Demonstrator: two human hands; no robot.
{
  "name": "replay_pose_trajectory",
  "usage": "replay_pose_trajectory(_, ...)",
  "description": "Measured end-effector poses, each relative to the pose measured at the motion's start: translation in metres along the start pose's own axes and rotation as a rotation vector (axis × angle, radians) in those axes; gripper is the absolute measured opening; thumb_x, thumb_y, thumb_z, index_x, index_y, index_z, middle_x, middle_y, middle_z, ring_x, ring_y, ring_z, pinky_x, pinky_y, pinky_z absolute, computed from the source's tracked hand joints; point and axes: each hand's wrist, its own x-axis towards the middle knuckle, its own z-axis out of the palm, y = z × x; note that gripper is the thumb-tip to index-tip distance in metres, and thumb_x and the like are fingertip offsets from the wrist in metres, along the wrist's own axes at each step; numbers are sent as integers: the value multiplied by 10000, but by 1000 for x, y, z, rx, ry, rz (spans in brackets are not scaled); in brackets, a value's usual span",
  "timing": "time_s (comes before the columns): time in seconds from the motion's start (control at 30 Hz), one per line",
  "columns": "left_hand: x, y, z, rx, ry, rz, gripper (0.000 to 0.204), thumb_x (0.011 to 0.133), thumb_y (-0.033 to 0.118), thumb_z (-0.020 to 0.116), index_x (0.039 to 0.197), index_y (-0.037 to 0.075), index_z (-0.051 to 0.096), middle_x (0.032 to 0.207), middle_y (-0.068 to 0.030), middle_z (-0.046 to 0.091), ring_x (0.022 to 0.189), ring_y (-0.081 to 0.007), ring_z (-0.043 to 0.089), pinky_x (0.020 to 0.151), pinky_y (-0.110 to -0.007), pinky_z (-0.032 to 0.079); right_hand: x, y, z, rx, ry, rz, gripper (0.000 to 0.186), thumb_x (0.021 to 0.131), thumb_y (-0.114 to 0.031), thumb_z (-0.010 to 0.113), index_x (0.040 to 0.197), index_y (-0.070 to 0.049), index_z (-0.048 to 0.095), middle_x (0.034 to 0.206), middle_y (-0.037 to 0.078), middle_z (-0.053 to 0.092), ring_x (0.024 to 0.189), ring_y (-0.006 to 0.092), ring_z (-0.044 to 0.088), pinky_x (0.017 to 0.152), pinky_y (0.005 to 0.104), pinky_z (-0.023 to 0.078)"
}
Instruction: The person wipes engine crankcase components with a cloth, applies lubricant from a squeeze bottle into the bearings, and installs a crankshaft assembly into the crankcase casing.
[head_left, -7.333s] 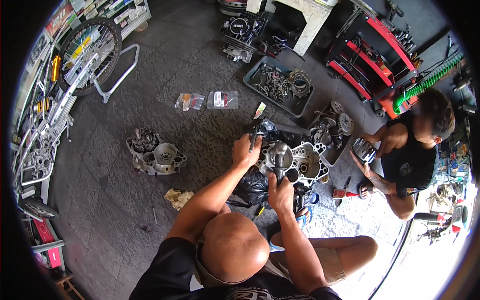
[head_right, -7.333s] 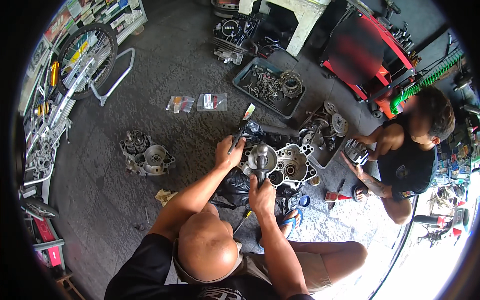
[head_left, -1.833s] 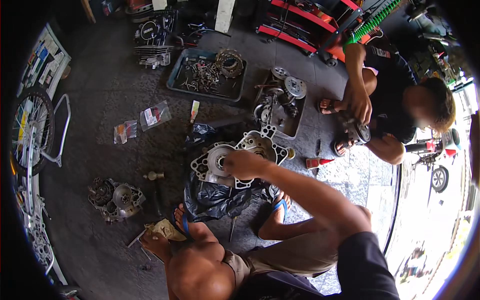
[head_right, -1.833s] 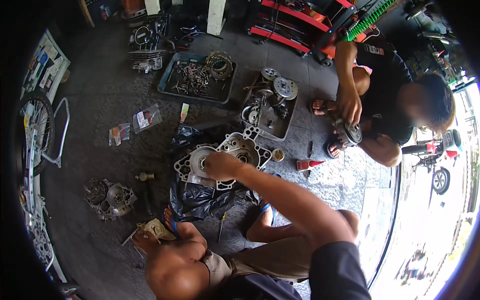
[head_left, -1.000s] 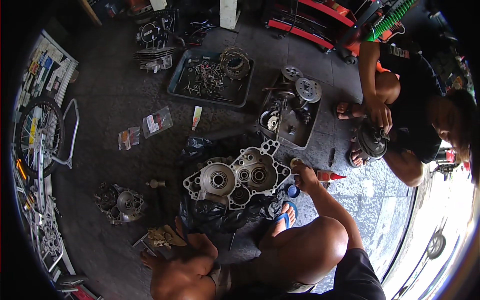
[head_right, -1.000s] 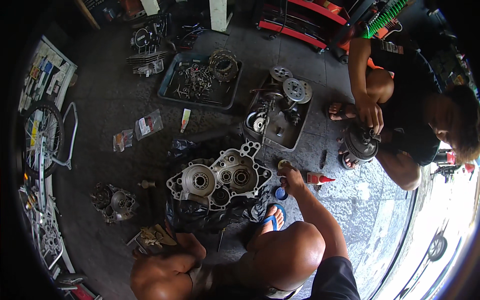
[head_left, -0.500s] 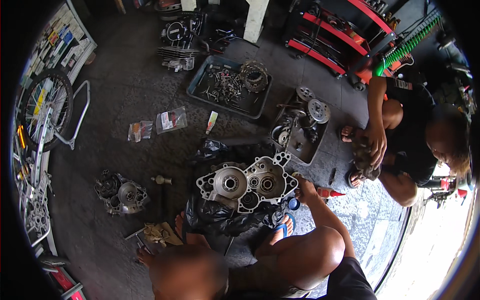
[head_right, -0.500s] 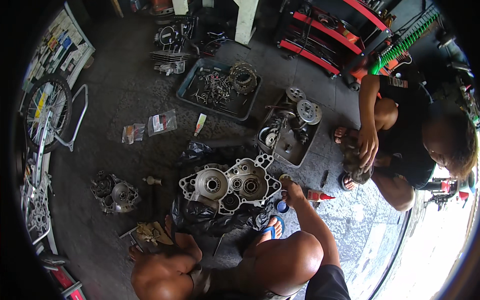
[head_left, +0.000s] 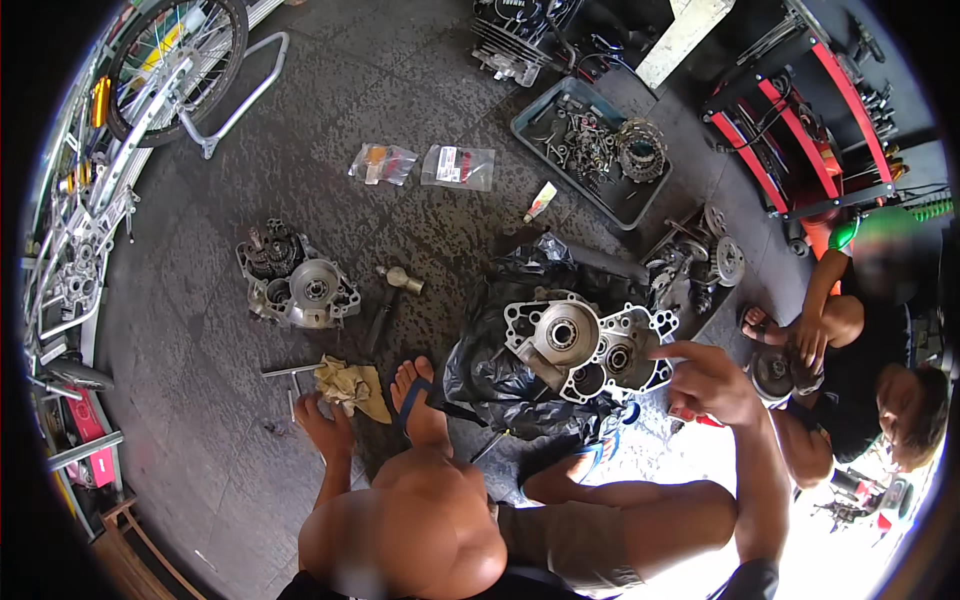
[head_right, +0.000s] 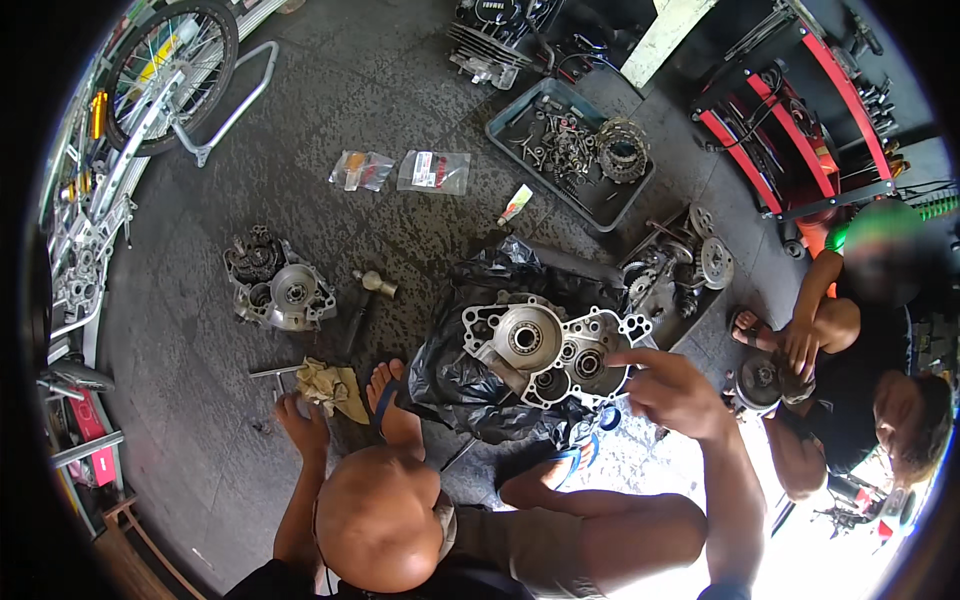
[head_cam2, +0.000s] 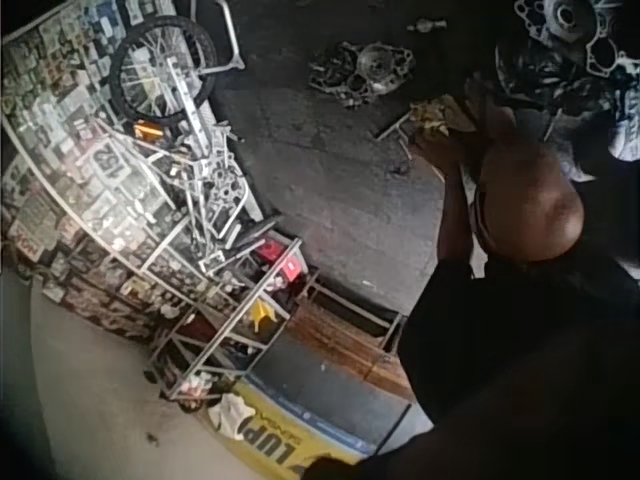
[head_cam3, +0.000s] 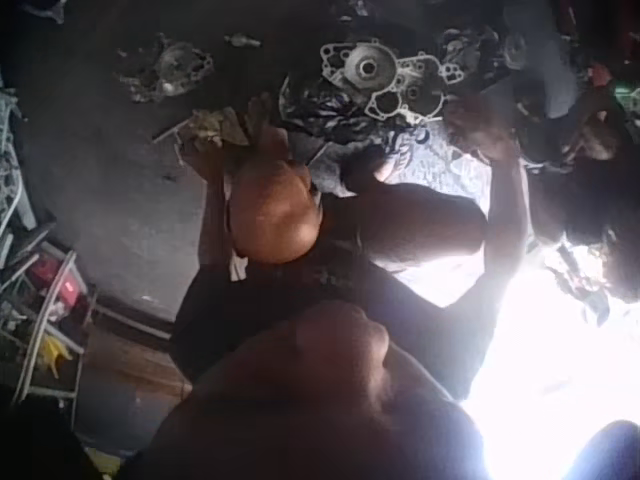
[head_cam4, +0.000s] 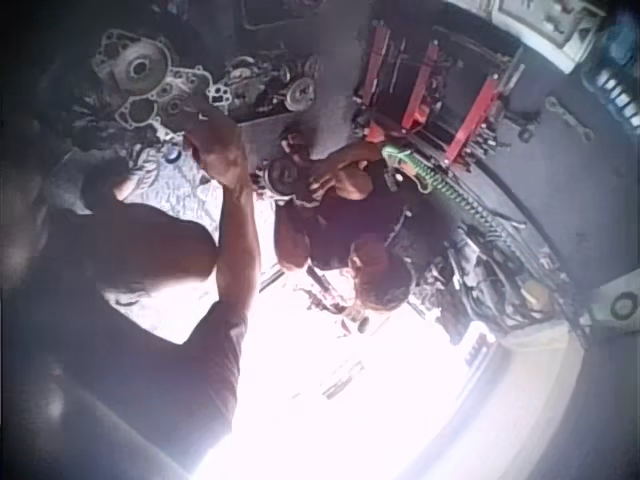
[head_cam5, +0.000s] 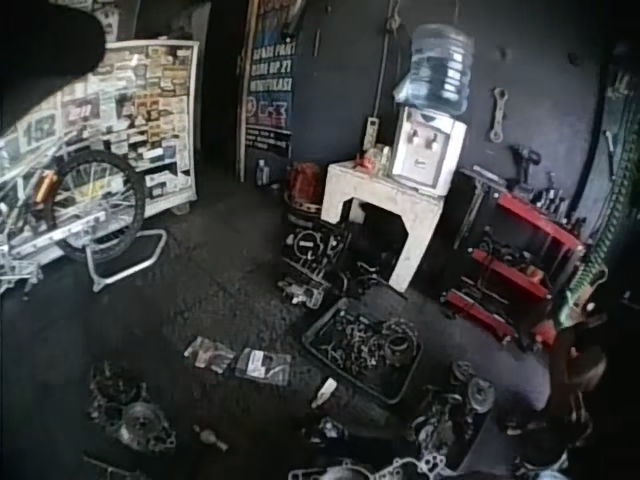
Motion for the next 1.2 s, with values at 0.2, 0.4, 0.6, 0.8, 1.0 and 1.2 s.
replay_pose_trajectory(0.2, 6, 6, 12, -235, 39, 49, 321, 841, 79, 569, 1142, -31, 548, 1217, -237, 465, 1183, -410, 448, 1012, -495, 362, 104, -7, 64, -633, -195, 140, 469, 848, -201, 562, 1303, -87, 574, 805, 160, 684, 713, 226, 676, 665, 380, 518)
replay_pose_trajectory(0.4, -2, -44, 9, -203, 18, -64, 312, 841, 87, 560, 1124, -42, 548, 1213, -242, 466, 1185, -412, 447, 1033, -490, 342, 125, 19, 83, -679, -180, 193, 423, 878, -181, 564, 1282, -56, 571, 853, 191, 686, 700, 254, 668, 616, 393, 509)
replay_pose_trajectory(0.6, 3, -50, 6, -182, 9, -73, 305, 850, 96, 555, 1124, -37, 547, 1205, -240, 471, 1179, -408, 449, 1022, -495, 352, 128, -7, 90, 657, 45, 699, 555, 899, -57, 531, 1437, 1, 409, 652, 60, 558, 396, 75, 374, 348, 233, 264)
replay_pose_trajectory(0.8, 18, -33, 19, -221, -28, -34, 303, 860, 112, 553, 1121, -41, 545, 1205, -242, 470, 1163, -413, 458, 1013, -504, 365, 124, -2, 89, -950, -180, 132, 580, 834, -147, 550, 1410, -162, 487, 1027, 198, 688, 1000, 387, 650, 858, 487, 506)
replay_pose_trajectory(1.0, 21, -39, 20, -229, -34, -22, 316, 880, 134, 534, 1144, -40, 546, 1219, -242, 463, 1154, -411, 464, 998, -502, 380, 127, -32, 94, -1021, -255, 310, 374, 868, -139, 524, 1230, -85, 599, 1101, 222, 671, 1067, 379, 640, 912, 483, 505)
replay_pose_trajectory(1.2, 17, -48, 16, -120, -20, -49, 322, 892, 148, 527, 1174, -6, 542, 1212, -209, 461, 1138, -375, 480, 954, -482, 426, 125, -11, 88, -959, -205, 310, 433, 879, -186, 521, 1301, -126, 598, 1166, 215, 658, 1087, 374, 633, 956, 461, 495)
